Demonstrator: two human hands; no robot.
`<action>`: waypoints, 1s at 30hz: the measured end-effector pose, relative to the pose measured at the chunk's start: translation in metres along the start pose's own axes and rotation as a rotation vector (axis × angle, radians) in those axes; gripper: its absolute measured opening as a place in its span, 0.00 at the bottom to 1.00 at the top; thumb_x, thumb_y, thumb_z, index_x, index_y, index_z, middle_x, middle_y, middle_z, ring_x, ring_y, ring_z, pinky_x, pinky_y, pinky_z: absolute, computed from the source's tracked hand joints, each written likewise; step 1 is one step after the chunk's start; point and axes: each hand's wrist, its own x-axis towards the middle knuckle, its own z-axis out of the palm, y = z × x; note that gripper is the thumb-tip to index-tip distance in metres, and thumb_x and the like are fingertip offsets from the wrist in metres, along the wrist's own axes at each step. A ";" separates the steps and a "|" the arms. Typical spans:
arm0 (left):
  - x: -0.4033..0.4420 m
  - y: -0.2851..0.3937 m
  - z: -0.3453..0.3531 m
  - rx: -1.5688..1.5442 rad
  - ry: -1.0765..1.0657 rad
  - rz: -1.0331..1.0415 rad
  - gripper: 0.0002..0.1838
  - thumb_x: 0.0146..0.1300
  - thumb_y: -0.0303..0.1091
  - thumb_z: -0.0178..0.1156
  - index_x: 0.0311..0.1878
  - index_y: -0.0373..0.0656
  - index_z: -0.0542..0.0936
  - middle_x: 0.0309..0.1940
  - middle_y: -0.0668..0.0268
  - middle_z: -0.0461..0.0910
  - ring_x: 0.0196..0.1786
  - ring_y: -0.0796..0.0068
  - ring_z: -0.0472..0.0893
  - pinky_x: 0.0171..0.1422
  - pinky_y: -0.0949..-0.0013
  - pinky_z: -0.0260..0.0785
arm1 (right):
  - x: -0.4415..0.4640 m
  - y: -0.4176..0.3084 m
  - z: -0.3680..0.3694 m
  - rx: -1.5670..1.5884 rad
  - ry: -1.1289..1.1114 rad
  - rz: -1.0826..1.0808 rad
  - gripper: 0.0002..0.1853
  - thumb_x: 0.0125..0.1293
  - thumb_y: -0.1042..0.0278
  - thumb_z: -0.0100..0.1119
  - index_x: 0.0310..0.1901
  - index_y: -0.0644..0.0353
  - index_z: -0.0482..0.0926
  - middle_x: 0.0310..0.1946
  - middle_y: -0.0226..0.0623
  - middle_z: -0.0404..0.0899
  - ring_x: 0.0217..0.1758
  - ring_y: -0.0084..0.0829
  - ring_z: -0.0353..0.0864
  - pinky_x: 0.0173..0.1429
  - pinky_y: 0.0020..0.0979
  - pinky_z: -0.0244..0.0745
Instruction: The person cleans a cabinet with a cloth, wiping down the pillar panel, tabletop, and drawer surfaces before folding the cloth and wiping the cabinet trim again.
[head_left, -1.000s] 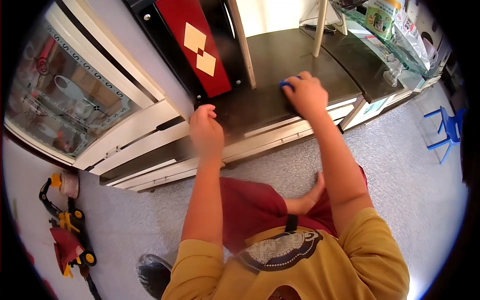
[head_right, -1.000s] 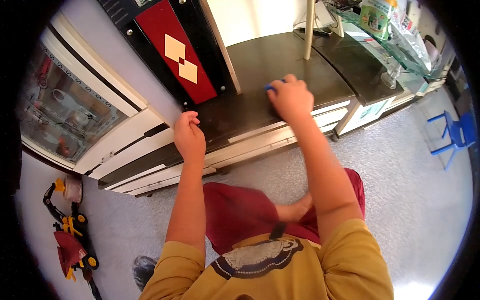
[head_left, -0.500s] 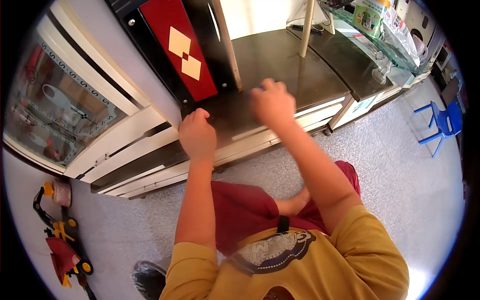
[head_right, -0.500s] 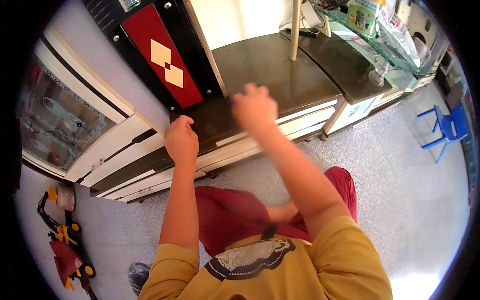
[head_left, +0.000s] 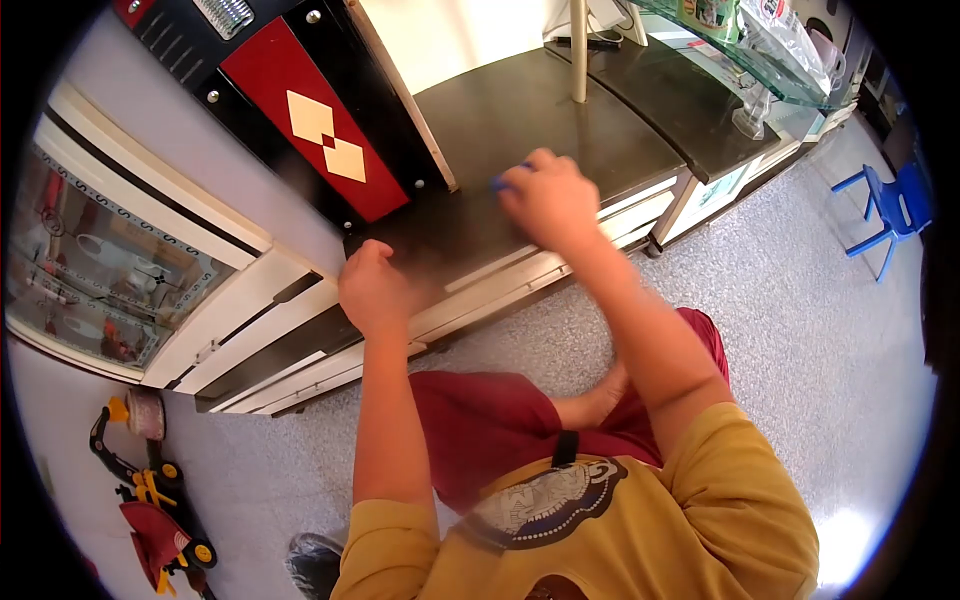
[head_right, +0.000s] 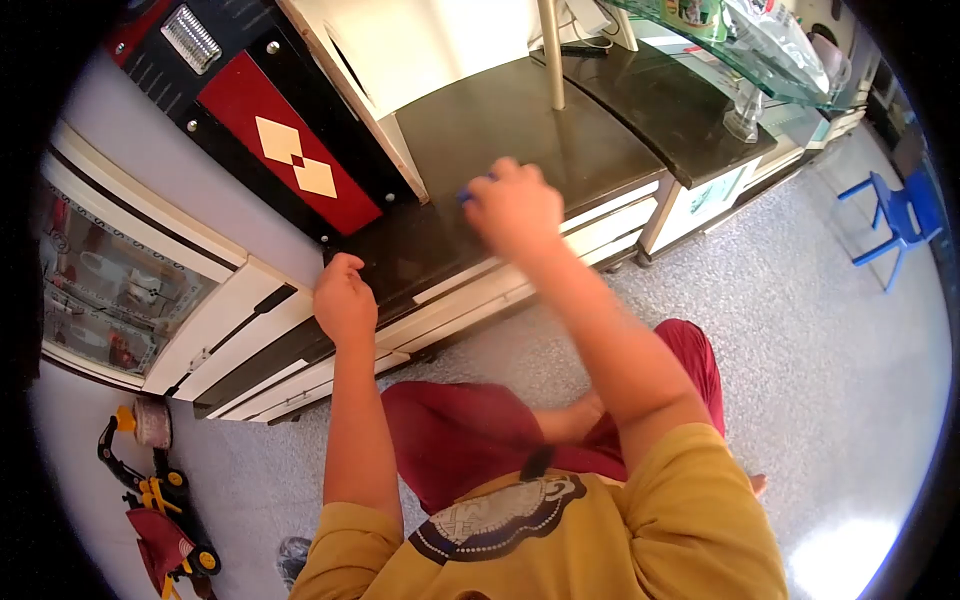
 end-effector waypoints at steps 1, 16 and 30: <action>0.000 -0.001 0.001 0.001 0.009 0.015 0.09 0.63 0.20 0.61 0.42 0.46 0.84 0.37 0.58 0.87 0.42 0.49 0.86 0.47 0.52 0.78 | 0.003 0.021 -0.008 -0.014 -0.010 0.050 0.09 0.69 0.51 0.69 0.46 0.40 0.91 0.49 0.32 0.83 0.54 0.44 0.85 0.51 0.48 0.88; 0.002 -0.002 0.011 -0.020 0.134 0.086 0.06 0.59 0.23 0.62 0.36 0.46 0.83 0.32 0.62 0.85 0.39 0.53 0.85 0.46 0.51 0.77 | 0.013 0.088 -0.015 -0.338 0.091 0.100 0.07 0.69 0.53 0.70 0.41 0.44 0.89 0.49 0.34 0.79 0.53 0.49 0.82 0.44 0.48 0.89; -0.040 0.042 -0.021 -0.428 0.072 -0.054 0.24 0.82 0.38 0.54 0.76 0.41 0.75 0.73 0.48 0.74 0.74 0.43 0.73 0.80 0.49 0.66 | 0.018 -0.091 -0.008 1.074 -0.953 0.054 0.43 0.72 0.57 0.70 0.86 0.51 0.63 0.75 0.52 0.75 0.72 0.46 0.80 0.69 0.42 0.83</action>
